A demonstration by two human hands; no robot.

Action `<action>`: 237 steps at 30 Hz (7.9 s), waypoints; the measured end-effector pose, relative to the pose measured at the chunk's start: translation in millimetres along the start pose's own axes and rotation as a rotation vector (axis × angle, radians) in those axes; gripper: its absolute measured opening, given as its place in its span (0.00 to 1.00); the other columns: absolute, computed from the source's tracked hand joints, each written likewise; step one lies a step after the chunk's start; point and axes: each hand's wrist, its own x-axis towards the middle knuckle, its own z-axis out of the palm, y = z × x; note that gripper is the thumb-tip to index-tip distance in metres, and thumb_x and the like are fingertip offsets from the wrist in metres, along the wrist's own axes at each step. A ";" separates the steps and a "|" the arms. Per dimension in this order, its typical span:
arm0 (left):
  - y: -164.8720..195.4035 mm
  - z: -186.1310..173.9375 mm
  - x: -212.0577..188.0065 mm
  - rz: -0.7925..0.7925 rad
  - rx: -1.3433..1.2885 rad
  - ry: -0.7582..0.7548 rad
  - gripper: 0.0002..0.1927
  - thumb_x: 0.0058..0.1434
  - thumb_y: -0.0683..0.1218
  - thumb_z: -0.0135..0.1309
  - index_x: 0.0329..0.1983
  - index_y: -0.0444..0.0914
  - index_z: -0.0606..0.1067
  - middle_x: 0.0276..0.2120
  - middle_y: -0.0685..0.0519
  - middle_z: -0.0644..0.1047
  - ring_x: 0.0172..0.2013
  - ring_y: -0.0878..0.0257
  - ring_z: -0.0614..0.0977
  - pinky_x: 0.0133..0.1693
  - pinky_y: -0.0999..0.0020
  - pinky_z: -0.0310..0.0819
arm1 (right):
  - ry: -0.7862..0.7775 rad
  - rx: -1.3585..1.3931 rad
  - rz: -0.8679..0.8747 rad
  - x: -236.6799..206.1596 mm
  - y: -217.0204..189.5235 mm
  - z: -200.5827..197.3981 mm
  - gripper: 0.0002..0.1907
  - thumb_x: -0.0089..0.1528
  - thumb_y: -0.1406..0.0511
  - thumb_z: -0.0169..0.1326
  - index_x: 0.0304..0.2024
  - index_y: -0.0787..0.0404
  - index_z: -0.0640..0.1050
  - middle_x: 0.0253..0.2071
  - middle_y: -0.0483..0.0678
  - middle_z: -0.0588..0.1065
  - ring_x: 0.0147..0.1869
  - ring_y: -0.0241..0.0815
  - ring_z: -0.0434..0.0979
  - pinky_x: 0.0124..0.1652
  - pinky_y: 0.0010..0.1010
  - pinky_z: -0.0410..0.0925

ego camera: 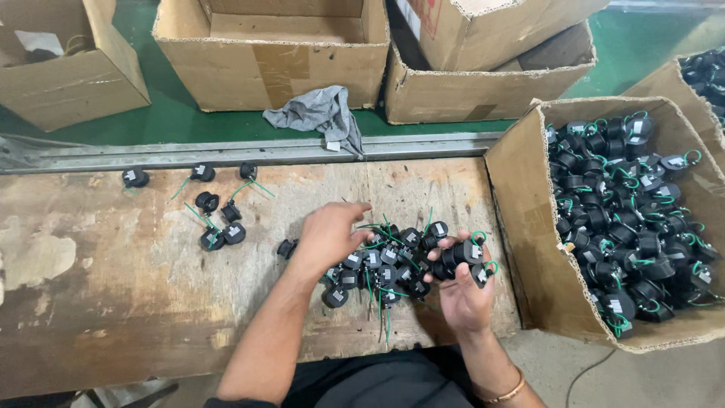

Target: The person picks up black power adapters with green wires from a workbench, winds and secures each wire around the adapter by hand, and places the finished adapters into a cardboard box beside the bench. They continue handling the adapters one at a time across the episode.

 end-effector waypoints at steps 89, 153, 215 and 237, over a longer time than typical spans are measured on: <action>-12.0 35.6 3.9 -0.101 -1.112 0.071 0.13 0.56 0.32 0.61 0.44 0.33 0.79 0.36 0.47 0.85 0.37 0.66 0.86 0.42 0.72 0.82 | -0.059 -1.084 -0.667 -33.3 -124.7 -38.7 0.22 0.66 0.71 0.61 0.60 0.63 0.68 0.56 0.54 0.72 0.59 0.45 0.79 0.59 0.37 0.77; -24.6 -25.6 -2.5 0.216 0.123 0.095 0.25 0.44 0.50 0.72 0.47 0.41 0.79 0.61 0.46 0.72 0.65 0.47 0.68 0.64 0.46 0.58 | -0.058 -0.288 -0.146 63.9 51.7 12.2 0.17 0.69 0.71 0.52 0.60 0.63 0.70 0.75 0.61 0.61 0.81 0.52 0.57 0.74 0.42 0.52; -4.7 -9.2 -96.8 0.039 0.003 0.378 0.26 0.46 0.44 0.70 0.51 0.39 0.78 0.58 0.47 0.76 0.62 0.46 0.72 0.62 0.51 0.64 | -0.477 -0.981 -0.101 -35.0 40.5 18.8 0.14 0.54 0.76 0.58 0.42 0.63 0.81 0.56 0.55 0.75 0.62 0.53 0.77 0.59 0.39 0.70; -76.8 -68.6 65.6 -0.222 0.248 0.084 0.12 0.51 0.45 0.67 0.34 0.41 0.75 0.40 0.47 0.77 0.43 0.44 0.81 0.43 0.48 0.74 | -0.458 -0.892 -0.118 -27.8 48.7 9.7 0.10 0.55 0.77 0.62 0.38 0.65 0.81 0.42 0.52 0.80 0.50 0.48 0.83 0.49 0.34 0.75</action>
